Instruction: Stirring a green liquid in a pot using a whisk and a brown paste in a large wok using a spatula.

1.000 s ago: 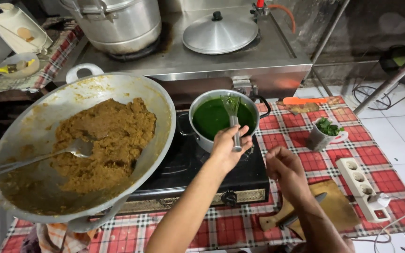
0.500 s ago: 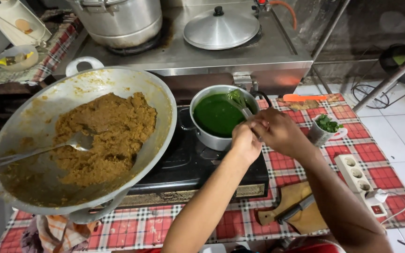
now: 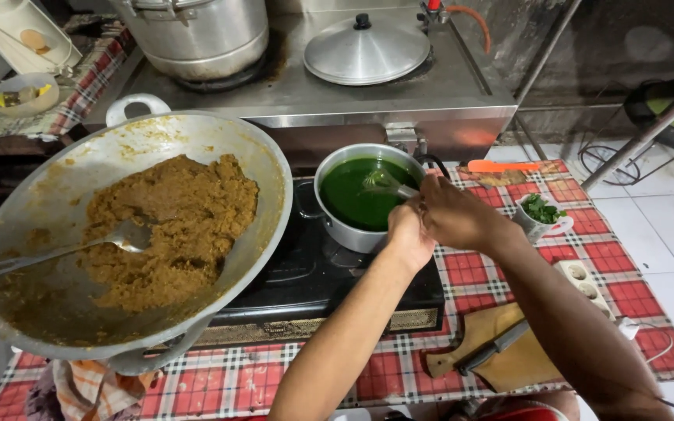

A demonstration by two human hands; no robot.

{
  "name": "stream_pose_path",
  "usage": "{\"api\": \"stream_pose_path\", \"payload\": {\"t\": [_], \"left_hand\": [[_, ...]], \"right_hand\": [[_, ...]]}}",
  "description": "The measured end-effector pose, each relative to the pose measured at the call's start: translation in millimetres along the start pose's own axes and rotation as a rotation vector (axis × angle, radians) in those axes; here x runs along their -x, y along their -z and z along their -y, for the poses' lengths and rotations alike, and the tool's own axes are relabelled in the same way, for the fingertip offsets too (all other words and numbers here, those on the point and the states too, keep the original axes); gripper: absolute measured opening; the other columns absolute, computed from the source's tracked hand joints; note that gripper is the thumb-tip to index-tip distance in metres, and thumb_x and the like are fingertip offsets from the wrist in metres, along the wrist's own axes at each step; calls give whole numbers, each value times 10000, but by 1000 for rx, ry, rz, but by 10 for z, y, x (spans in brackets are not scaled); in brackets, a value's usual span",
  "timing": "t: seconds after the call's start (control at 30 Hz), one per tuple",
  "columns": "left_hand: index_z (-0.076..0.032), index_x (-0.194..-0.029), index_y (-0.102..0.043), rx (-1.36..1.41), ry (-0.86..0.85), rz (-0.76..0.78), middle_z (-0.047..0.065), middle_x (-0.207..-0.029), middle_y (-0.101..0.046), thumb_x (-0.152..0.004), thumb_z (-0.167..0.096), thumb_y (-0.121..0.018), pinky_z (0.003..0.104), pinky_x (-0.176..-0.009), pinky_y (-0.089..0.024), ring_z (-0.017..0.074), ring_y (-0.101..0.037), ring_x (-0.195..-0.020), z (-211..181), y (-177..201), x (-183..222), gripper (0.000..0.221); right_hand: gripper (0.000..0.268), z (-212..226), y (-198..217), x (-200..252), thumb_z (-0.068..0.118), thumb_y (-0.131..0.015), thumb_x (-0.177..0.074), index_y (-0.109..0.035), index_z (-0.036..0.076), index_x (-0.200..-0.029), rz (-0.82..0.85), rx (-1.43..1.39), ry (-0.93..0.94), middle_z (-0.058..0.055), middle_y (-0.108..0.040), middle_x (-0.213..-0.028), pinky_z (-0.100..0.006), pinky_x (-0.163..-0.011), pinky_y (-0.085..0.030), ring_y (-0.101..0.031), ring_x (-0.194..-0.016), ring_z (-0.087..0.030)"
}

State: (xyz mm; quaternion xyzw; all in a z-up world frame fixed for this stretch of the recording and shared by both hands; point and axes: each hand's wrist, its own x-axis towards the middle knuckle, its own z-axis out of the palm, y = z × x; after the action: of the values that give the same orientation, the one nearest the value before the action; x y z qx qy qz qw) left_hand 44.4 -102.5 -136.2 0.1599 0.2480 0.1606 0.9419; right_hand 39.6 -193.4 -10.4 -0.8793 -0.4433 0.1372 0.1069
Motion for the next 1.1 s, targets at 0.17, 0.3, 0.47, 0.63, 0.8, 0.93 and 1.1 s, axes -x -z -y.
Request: {"api": "stream_pose_path", "payload": {"t": [0.17, 0.3, 0.47, 0.63, 0.8, 0.93, 1.1], "left_hand": [[-63, -1016, -637, 2, 1, 0, 13, -800, -583, -1029, -148, -505, 306, -704, -486, 188, -612, -736, 77, 54, -154, 157], [-66, -1051, -649, -5, -5, 0, 28, -846, -614, -1024, -174, -532, 334, -765, -495, 204, -635, -797, 83, 119, -273, 161], [-69, -1086, -660, -9, -6, 4, 43, -893, -645, -1018, -200, -559, 362, -826, -505, 220, -658, -858, 167, 152, -434, 179], [-72, -1121, -672, -6, -4, 4, 58, -940, -676, -1013, -226, -585, 390, -888, -515, 236, -680, -919, 303, 180, -603, 207], [-76, -1167, -688, -8, -2, 0, 77, -1002, -717, -1006, -260, -621, 428, -969, -527, 258, -710, -1000, 421, 249, -756, 254], [-78, -1191, -695, -4, -5, -5, 87, -1033, -738, -1002, -277, -639, 446, -1010, -534, 268, -725, -1040, 256, 164, -334, 280], [-144, -1079, -667, -75, -175, 66, -14, -776, -542, -1023, -310, -621, 480, -1178, -414, 147, -633, -896, -203, -412, 1121, 181]], "right_hand": [[428, 143, 234, 5, 306, -476, -923, -449, -2, -1219, 38, -27, -71, -330, -629, -1148, -662, -870, -534, -672, -1025, -577], [475, 316, 332, 128, 295, -466, -921, -375, -18, -1267, 65, -67, -76, -368, -595, -1241, -687, -924, -508, -630, -1111, -606], [566, 285, 234, 42, 261, -438, -928, -300, -66, -1368, 73, -4, -59, -380, -543, -1299, -691, -972, -475, -599, -1167, -601], [552, 268, 220, -17, 241, -453, -878, -346, -58, -1329, 73, 3, -82, -342, -595, -1221, -667, -979, -483, -627, -1131, -590], [654, 232, 167, -120, 228, -477, -799, -299, -68, -1354, 65, 28, -111, -349, -644, -1086, -674, -928, -496, -647, -1053, -621], [530, 248, 219, -211, 206, -518, -808, -407, -58, -1254, 15, 43, -125, -374, -664, -1095, -666, -923, -507, -652, -1060, -617], [510, 251, 312, -305, 143, -566, -856, -417, -46, -1306, -27, 109, -107, -348, -674, -1176, -630, -969, -517, -650, -1148, -554]]}}
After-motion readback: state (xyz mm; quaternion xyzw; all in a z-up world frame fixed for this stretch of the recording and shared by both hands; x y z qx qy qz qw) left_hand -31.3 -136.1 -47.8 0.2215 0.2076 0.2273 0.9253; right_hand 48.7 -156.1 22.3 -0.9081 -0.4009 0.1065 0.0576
